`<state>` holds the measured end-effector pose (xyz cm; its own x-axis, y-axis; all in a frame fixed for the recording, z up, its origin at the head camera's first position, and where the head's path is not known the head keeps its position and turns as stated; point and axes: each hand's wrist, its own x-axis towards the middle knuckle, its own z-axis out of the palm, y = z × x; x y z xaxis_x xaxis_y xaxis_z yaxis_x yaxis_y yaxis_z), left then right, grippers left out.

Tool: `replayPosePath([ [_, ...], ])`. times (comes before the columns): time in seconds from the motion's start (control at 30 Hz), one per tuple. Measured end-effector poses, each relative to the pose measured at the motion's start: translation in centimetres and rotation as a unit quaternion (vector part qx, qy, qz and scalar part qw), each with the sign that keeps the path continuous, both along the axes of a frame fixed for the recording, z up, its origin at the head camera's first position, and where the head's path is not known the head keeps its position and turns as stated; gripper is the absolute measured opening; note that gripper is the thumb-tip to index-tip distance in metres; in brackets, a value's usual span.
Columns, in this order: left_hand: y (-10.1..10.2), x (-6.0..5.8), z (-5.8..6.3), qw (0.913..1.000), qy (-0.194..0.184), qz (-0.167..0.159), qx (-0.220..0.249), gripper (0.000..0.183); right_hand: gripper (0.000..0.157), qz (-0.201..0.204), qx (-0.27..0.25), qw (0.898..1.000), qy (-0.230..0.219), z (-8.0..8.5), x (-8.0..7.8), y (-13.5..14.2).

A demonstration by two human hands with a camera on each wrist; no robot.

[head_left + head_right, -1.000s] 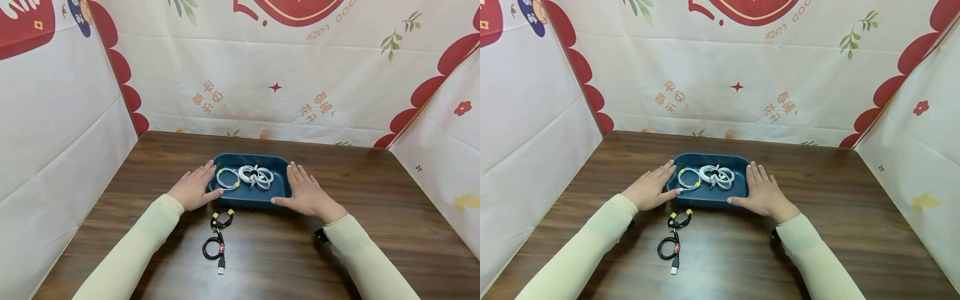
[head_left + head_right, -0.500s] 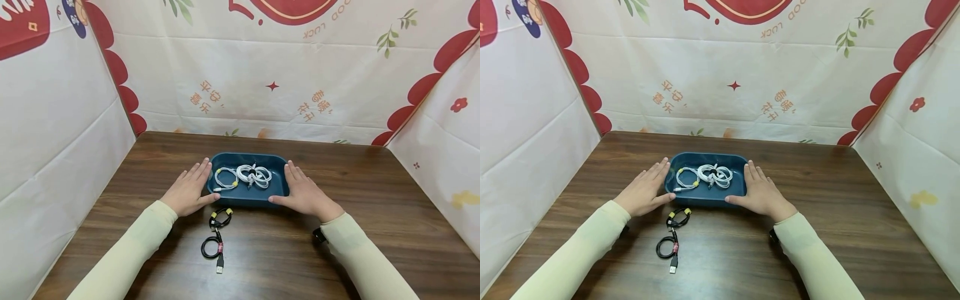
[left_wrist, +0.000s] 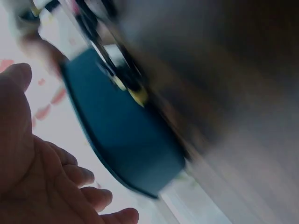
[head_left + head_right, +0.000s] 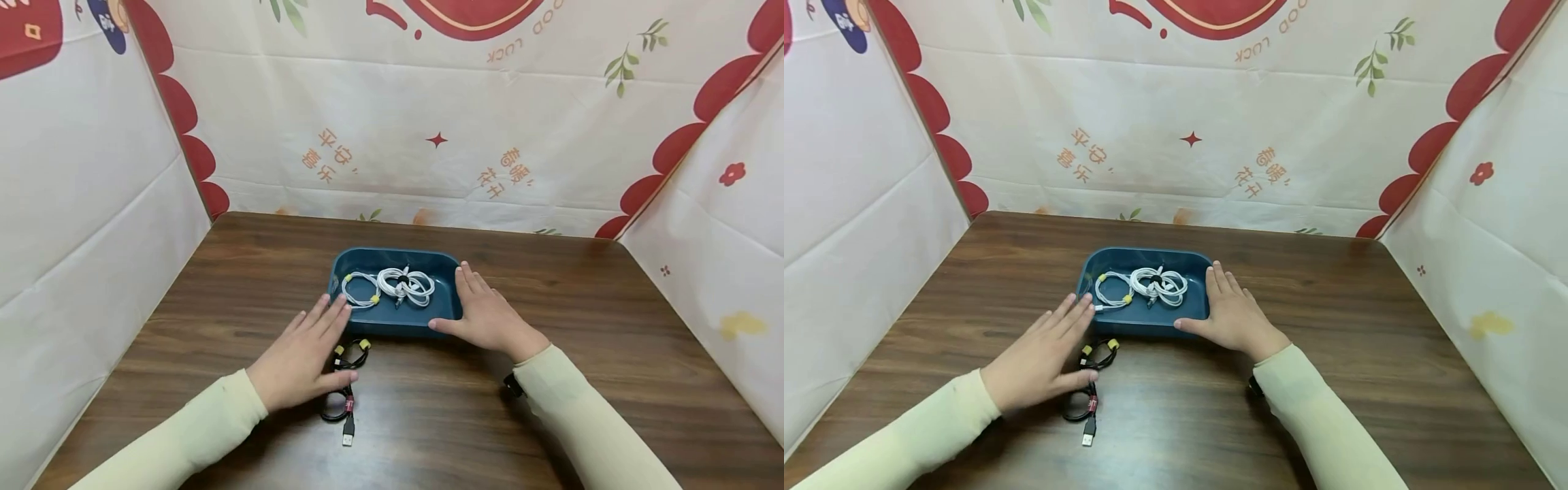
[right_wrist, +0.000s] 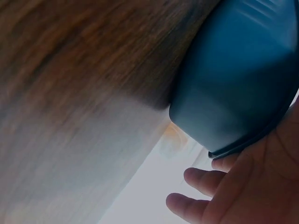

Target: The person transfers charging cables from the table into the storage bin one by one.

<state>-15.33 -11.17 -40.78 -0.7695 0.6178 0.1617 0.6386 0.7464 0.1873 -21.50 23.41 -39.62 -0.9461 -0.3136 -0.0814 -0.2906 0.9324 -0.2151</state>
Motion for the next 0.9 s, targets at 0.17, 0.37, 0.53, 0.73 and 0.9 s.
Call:
replayPosePath([
  [0.17,0.4,1.6,0.1,0.9993,0.014,-0.035,-0.004,0.093,0.12,-0.007,0.008,1.0,0.008,-0.1,0.0,-0.2],
  [0.37,0.1,2.0,-0.3,0.9987,0.026,-0.04,-0.015,0.092,0.119,-0.009,0.01,1.0,0.014,-0.2,0.0,-0.1],
  [0.53,-0.1,2.4,-0.7,0.9985,0.026,-0.043,-0.02,0.091,0.124,-0.006,0.009,1.0,0.017,-0.3,0.0,0.0],
  [0.73,0.2,3.3,-0.9,0.9986,0.013,-0.046,-0.021,0.088,0.124,-0.004,0.01,1.0,0.015,-0.3,0.0,0.1],
  [0.9,0.3,3.7,-1.1,0.998,0.013,-0.054,-0.031,0.088,0.122,-0.005,0.007,1.0,0.013,-0.3,0.1,0.1],
])
